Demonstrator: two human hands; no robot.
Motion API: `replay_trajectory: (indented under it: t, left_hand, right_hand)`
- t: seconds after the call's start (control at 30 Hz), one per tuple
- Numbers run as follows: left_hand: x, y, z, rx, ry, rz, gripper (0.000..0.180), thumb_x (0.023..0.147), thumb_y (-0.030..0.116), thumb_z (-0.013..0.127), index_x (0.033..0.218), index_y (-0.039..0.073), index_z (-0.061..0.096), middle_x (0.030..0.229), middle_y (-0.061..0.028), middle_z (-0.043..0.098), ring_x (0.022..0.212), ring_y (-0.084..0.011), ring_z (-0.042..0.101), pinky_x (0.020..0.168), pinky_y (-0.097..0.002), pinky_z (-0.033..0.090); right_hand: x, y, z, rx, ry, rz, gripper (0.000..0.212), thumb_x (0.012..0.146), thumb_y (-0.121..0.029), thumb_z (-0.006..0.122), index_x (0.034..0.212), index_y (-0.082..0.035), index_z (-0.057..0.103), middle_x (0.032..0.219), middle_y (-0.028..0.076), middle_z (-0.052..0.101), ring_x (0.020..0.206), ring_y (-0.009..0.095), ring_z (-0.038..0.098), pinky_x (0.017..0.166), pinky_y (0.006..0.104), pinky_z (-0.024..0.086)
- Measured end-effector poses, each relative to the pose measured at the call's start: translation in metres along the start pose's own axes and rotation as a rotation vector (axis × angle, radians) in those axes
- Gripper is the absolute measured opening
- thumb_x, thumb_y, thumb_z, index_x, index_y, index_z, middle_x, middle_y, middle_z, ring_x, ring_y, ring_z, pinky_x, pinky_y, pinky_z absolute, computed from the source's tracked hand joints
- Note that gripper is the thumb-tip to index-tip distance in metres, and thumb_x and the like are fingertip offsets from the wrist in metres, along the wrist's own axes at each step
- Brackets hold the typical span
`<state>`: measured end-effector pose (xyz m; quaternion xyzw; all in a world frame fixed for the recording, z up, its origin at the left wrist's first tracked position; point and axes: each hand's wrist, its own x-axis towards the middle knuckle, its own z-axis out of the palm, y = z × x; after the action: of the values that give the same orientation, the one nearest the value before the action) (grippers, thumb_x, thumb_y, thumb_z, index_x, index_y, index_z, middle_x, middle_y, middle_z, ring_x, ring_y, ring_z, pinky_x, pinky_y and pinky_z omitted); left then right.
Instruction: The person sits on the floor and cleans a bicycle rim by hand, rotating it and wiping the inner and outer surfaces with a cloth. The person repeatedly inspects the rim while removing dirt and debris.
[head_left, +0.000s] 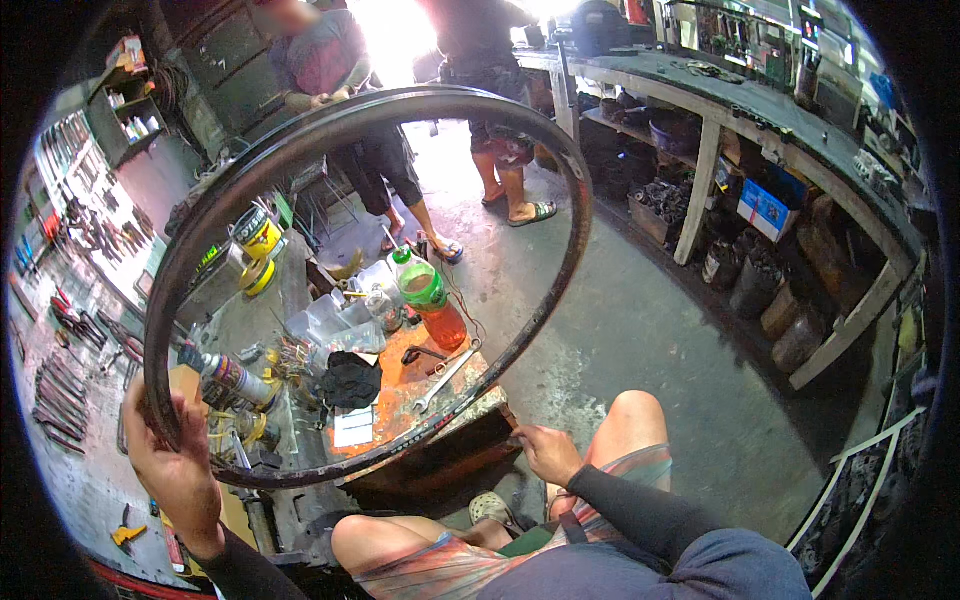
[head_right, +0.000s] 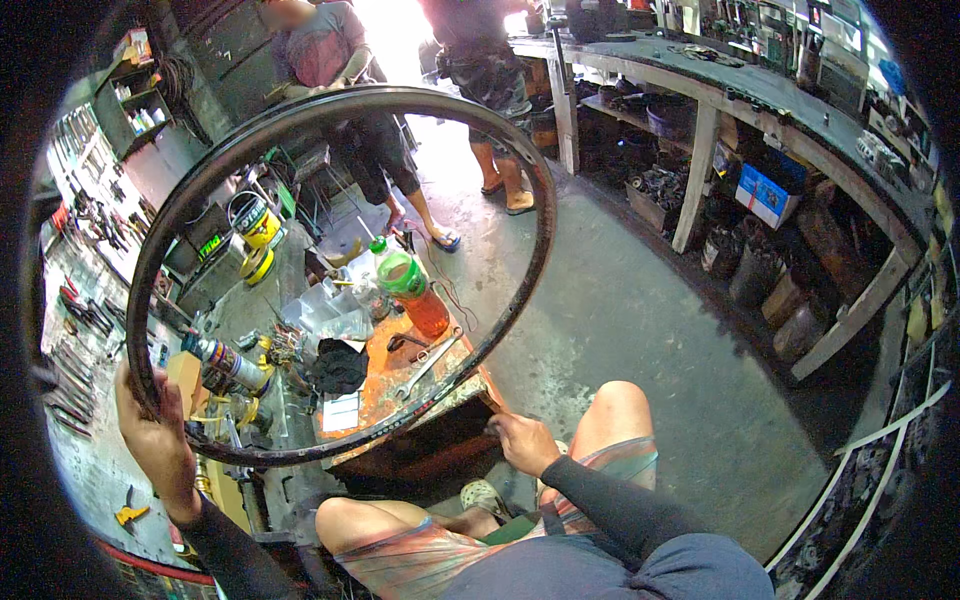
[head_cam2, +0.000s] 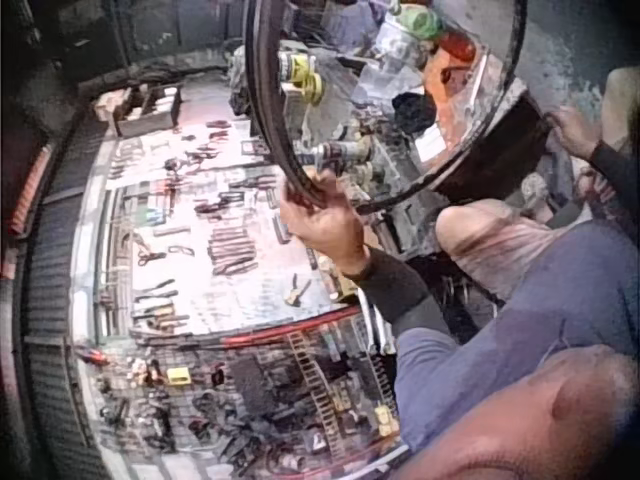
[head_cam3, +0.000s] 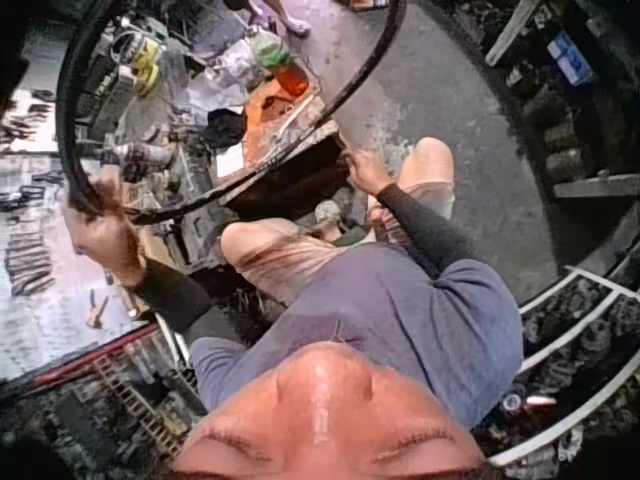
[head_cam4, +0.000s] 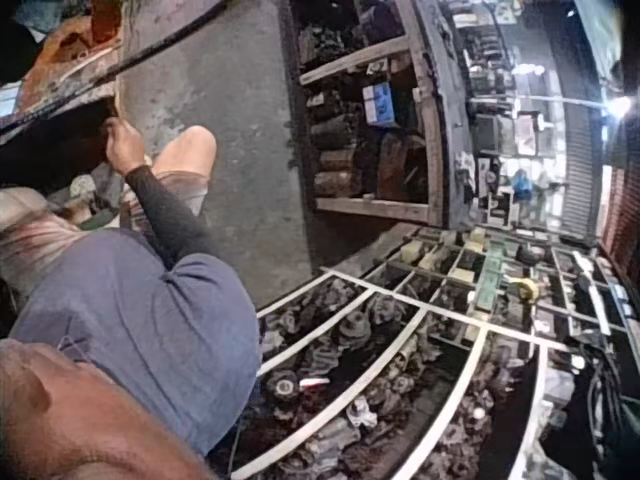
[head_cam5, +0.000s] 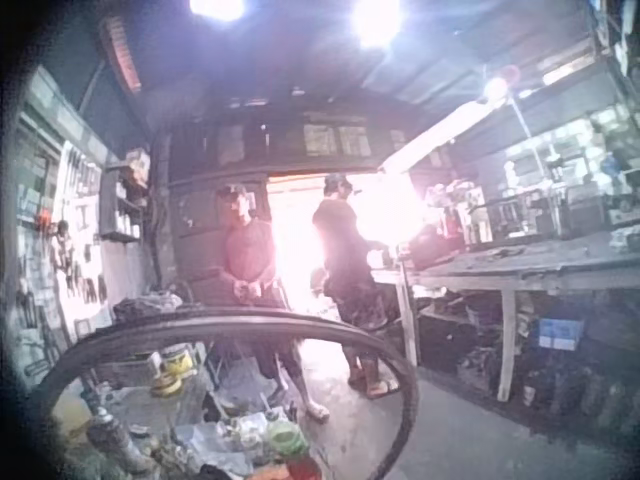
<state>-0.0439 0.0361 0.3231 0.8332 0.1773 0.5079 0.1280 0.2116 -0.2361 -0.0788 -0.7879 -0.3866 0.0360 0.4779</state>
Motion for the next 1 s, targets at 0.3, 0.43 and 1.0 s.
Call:
replay_trajectory:
  t: [0.3, 0.43, 1.0]
  left_hand:
    - [0.072, 0.061, 0.056, 0.052, -0.094, 0.200, 0.048, 0.113, 0.048, 0.070, 0.118, 0.000, 0.071, 0.091, -0.0027, 0.063, 0.083, -0.0123, 0.056, 0.076, -0.0311, 0.047]
    - [0.026, -0.015, 0.046, 0.039, 0.140, 0.071, 0.046, 0.117, 0.046, 0.065, 0.114, 0.000, 0.071, 0.085, 0.0026, 0.057, 0.077, -0.0083, 0.050, 0.068, -0.0293, 0.041]
    - [-0.065, -0.079, 0.057, -0.489, 0.093, -0.294, 0.051, 0.107, 0.053, 0.078, 0.127, 0.007, 0.068, 0.087, 0.0056, 0.055, 0.065, -0.0044, 0.051, 0.055, -0.0240, 0.042]
  right_hand:
    - [-0.018, 0.003, -0.008, 0.293, -0.015, 0.102, 0.017, 0.105, -0.009, 0.063, 0.117, -0.001, 0.071, 0.104, 0.024, 0.078, 0.103, 0.047, 0.076, 0.092, 0.0554, 0.059]
    - [-0.013, -0.007, -0.017, 0.195, -0.192, 0.213, 0.017, 0.108, -0.011, 0.062, 0.123, -0.005, 0.067, 0.102, 0.024, 0.077, 0.101, 0.048, 0.076, 0.088, 0.0561, 0.059]
    - [0.093, -0.015, -0.017, -0.219, -0.055, -0.304, 0.022, 0.097, -0.006, 0.069, 0.118, -0.007, 0.078, 0.113, 0.019, 0.079, 0.101, 0.045, 0.075, 0.089, 0.0528, 0.061]
